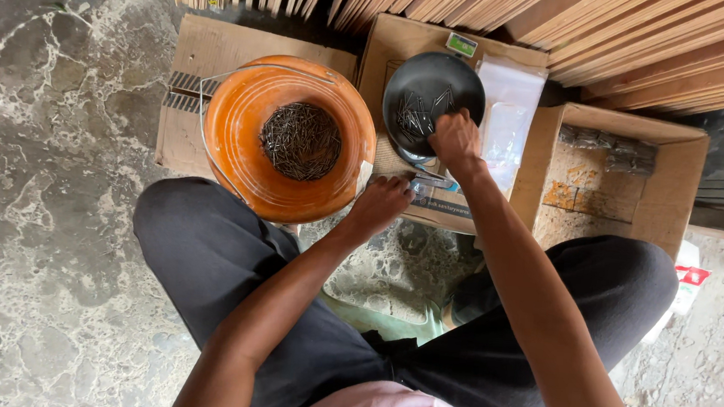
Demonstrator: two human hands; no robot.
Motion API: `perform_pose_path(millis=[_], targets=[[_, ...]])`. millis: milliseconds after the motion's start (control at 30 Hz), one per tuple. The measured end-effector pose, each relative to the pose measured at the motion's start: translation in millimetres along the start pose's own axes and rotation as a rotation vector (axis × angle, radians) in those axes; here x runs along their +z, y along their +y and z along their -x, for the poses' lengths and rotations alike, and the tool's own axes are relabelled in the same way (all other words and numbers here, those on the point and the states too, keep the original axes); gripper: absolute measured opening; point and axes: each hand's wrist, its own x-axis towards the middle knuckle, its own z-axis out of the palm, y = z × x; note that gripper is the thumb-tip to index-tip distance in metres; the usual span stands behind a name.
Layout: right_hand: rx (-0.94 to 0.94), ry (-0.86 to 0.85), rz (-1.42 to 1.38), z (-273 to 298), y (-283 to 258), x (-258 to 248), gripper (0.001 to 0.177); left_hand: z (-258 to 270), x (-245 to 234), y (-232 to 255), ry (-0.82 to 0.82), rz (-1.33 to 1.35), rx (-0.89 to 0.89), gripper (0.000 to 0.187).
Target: The person sits cross-legged and repeatedly picks up nails from a black pan, briefly handling them before placing them into an orange bucket. The task continues in a repetitive cycle without visible packaging or final placement.
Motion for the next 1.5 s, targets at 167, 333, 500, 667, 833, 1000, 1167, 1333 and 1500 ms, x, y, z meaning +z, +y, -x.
perform_pose_path(millis=[167, 333, 500, 667, 833, 1000, 1167, 1333, 1500], targets=[[0.004, 0.053, -0.184, 8.5, 5.4, -14.6, 0.016, 0.3, -4.8, 1.6, 0.009, -0.001, -0.007, 0.011], [-0.121, 0.226, -0.383, 37.8, 2.7, -49.5, 0.013, 1.4, -9.1, 1.4, -0.013, 0.011, 0.003, 0.008], [-0.117, 0.137, -0.606, 82.6, -10.2, -79.1, 0.013, 4.6, -13.4, 2.6, 0.015, 0.077, 0.037, 0.01], [-0.225, 0.08, -0.614, 117.4, -11.9, -60.0, 0.011, 3.5, -54.0, 7.2, 0.03, 0.114, 0.006, 0.011], [-0.175, 0.034, -0.511, 129.8, -23.7, -42.3, 0.012, 12.3, -39.9, 4.6, 0.011, 0.145, 0.02, 0.014], [-0.208, 0.091, -0.51, 126.6, -19.3, -2.8, 0.01, 13.5, -41.5, 6.8, 0.02, 0.198, 0.006, 0.012], [-0.209, 0.145, -0.573, 128.6, -26.4, -3.3, 0.008, 11.8, -43.4, 3.6, 0.032, 0.24, -0.012, 0.011], [-0.234, 0.162, -0.533, 128.6, -18.6, -19.5, 0.01, 12.5, -40.9, 5.7, 0.035, 0.296, -0.029, 0.01], [-0.279, 0.067, -0.238, 136.8, -24.6, -57.2, 0.008, 11.5, -39.7, 5.3, 0.044, 0.361, -0.052, 0.01]])
